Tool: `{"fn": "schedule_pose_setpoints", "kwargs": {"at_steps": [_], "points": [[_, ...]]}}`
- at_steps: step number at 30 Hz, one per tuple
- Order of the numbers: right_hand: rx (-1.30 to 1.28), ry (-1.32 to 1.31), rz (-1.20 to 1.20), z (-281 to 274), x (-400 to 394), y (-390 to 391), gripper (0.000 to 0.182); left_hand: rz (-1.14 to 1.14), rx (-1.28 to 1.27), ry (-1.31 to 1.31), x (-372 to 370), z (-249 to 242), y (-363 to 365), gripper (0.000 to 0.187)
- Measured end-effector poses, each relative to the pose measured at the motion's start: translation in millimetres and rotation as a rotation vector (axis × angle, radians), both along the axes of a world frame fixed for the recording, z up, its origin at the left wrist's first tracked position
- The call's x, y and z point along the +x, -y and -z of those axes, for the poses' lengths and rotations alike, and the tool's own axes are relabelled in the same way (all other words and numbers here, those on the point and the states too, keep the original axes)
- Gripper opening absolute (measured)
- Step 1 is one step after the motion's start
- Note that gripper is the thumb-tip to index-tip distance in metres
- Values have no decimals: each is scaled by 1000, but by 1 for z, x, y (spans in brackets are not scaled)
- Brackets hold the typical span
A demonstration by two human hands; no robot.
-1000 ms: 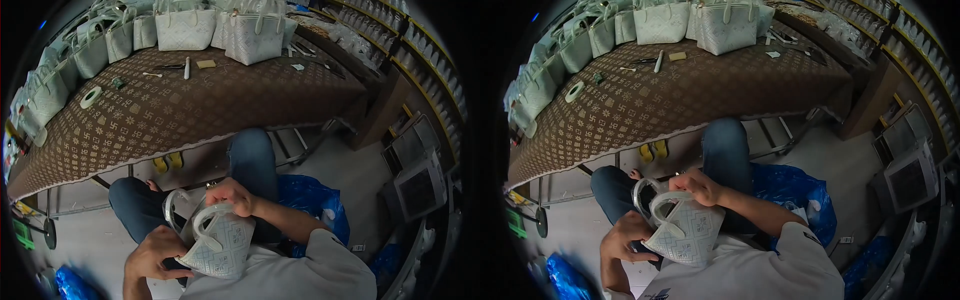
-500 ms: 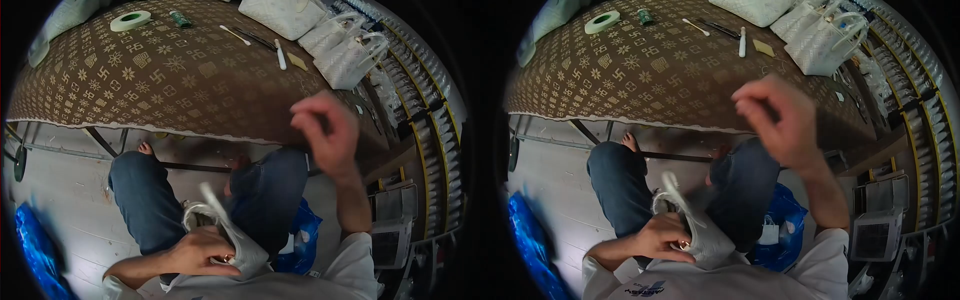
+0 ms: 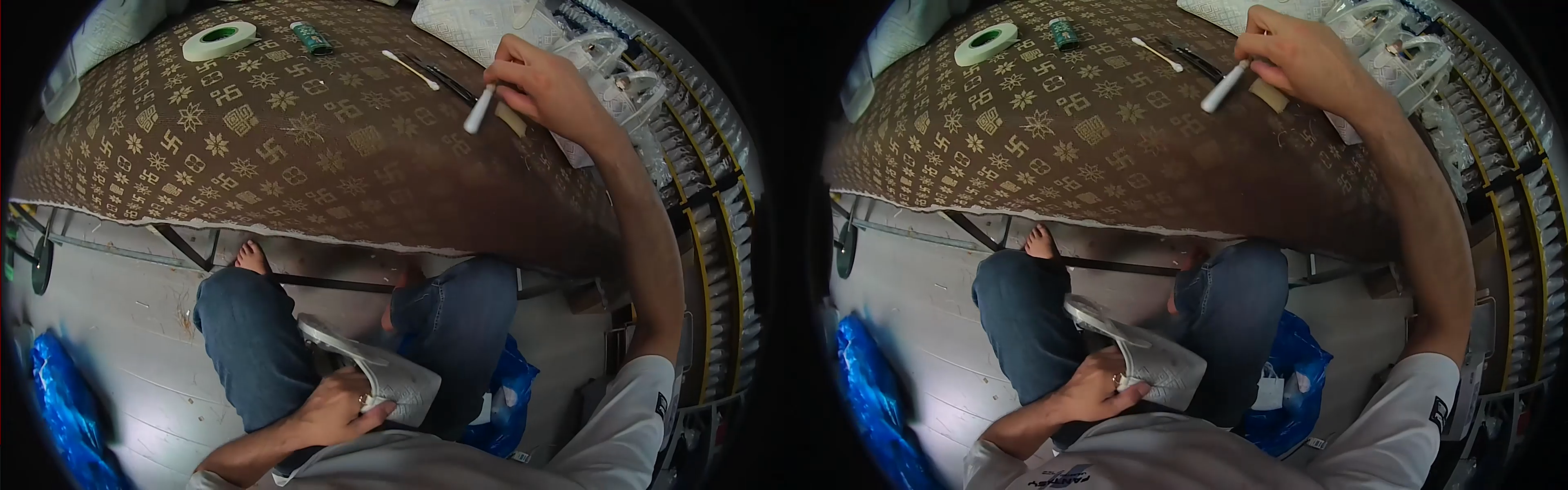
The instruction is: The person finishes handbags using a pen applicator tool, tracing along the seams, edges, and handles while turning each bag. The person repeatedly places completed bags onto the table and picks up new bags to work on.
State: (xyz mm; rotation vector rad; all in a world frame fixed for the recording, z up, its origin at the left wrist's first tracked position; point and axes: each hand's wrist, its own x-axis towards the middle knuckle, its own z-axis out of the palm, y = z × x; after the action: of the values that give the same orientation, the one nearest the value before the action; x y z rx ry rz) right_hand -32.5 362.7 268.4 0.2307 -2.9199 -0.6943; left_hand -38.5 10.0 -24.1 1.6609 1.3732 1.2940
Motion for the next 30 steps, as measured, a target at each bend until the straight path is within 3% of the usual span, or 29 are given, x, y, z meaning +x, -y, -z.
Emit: {"fn": "schedule_pose_setpoints", "kwargs": {"at_steps": [2,3,5,6,8,11,13,15,17,20,22,25,30], "points": [[-25,-91,-3,-12,21,-1,20,-132,-73,-37,3,-1,3,36],[-60,-169,-10,-11,34,-5,20,-223,46,118,6,-17,-5,34],[75,-296,200,-13,66,-22,20,-256,-123,280,9,-10,-4,31],[9,-259,194,17,74,-12,20,-270,-83,348,13,-15,-7,26],[-677,-310,62,69,113,27,19,-241,-157,295,10,-15,-5,26],[-1583,-504,-162,97,175,83,25,-218,-228,253,15,-10,-2,32],[-1877,-472,-265,163,180,138,13,-227,-132,244,18,-4,-10,35],[-2075,-518,-46,209,180,182,15,-216,-205,194,20,-6,-14,32],[-2273,-381,34,247,180,193,15,-190,-302,161,22,-7,-13,29],[-2259,-416,217,271,169,210,16,-147,-408,271,26,-4,-17,25],[-2314,-383,252,278,167,207,13,-192,-343,290,29,3,-20,22],[-2275,-256,242,283,167,201,12,-113,-516,212,25,0,-17,20],[-2268,-346,196,287,166,208,12,-85,-488,261,27,2,-18,19]]}}
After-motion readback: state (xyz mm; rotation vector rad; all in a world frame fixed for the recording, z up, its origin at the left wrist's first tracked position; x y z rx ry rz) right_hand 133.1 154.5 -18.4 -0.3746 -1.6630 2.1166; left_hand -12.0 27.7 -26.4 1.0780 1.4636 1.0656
